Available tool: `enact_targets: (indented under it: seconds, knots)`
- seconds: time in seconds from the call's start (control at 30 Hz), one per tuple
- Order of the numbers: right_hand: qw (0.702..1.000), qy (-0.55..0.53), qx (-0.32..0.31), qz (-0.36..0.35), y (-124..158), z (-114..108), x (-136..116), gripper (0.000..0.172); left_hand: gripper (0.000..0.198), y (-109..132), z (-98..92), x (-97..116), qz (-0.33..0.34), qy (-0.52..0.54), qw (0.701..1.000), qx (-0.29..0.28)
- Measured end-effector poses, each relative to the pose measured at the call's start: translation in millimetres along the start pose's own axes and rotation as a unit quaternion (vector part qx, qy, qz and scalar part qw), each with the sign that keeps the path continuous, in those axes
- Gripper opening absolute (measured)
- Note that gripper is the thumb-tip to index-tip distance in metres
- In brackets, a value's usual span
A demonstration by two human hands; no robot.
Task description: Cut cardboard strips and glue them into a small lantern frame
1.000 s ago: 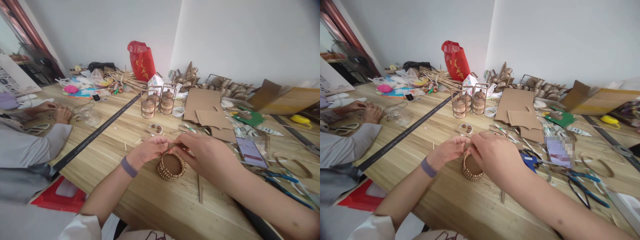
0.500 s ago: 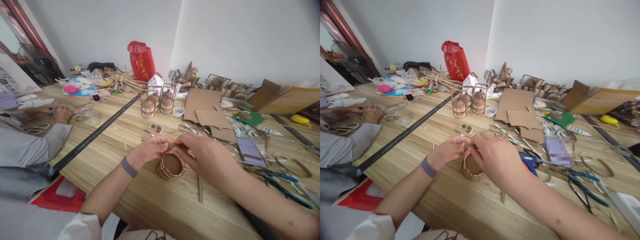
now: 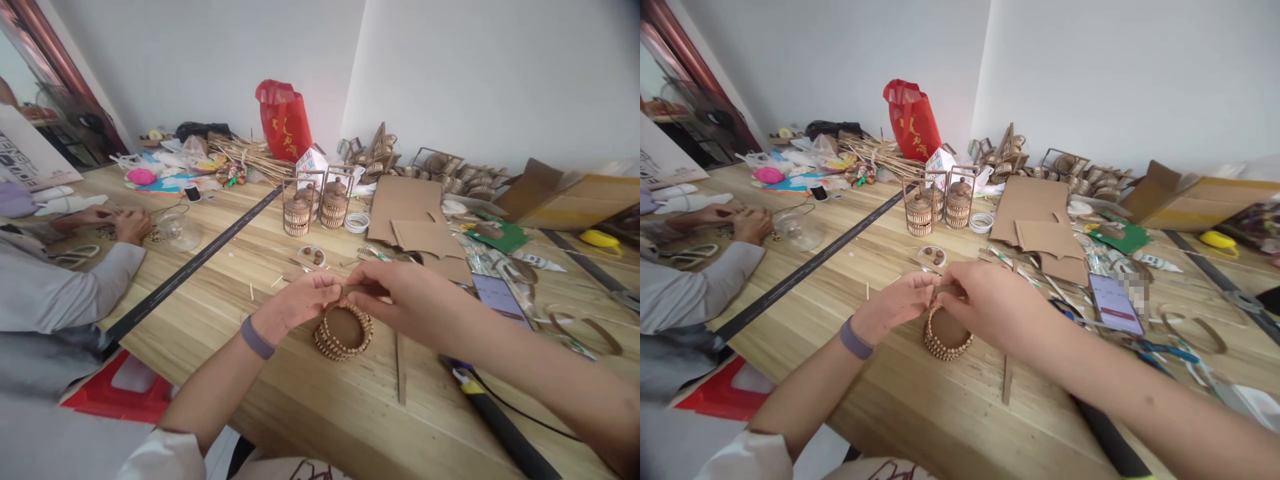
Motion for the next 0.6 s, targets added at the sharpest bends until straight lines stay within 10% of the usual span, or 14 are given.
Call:
enact_targets:
  seconds: [0.3,0.47,0.6]
  knots:
    - [0.941,-0.19,-0.275,0.057,-26,7,-14,0.034,0.05,7,8.7,5,0.058,0.024,0.998,0.017]
    - [0.935,-0.177,-0.289,0.108,-28,12,-16,0.038,0.051,14,9.4,3,0.09,0.042,0.994,0.036]
    - [0.944,-0.179,-0.275,0.019,-35,14,-20,0.031,0.05,16,10.4,3,0.11,0.053,0.992,0.044]
Point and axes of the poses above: each hand's wrist, its own y-axis away from the middle knuckle, its own z-axis out of the palm, x = y × z, the point moved 8 cm from there along -y, towards the middle knuckle, and after that the axes turned 6 degrees about y, right-handed, at the moved point
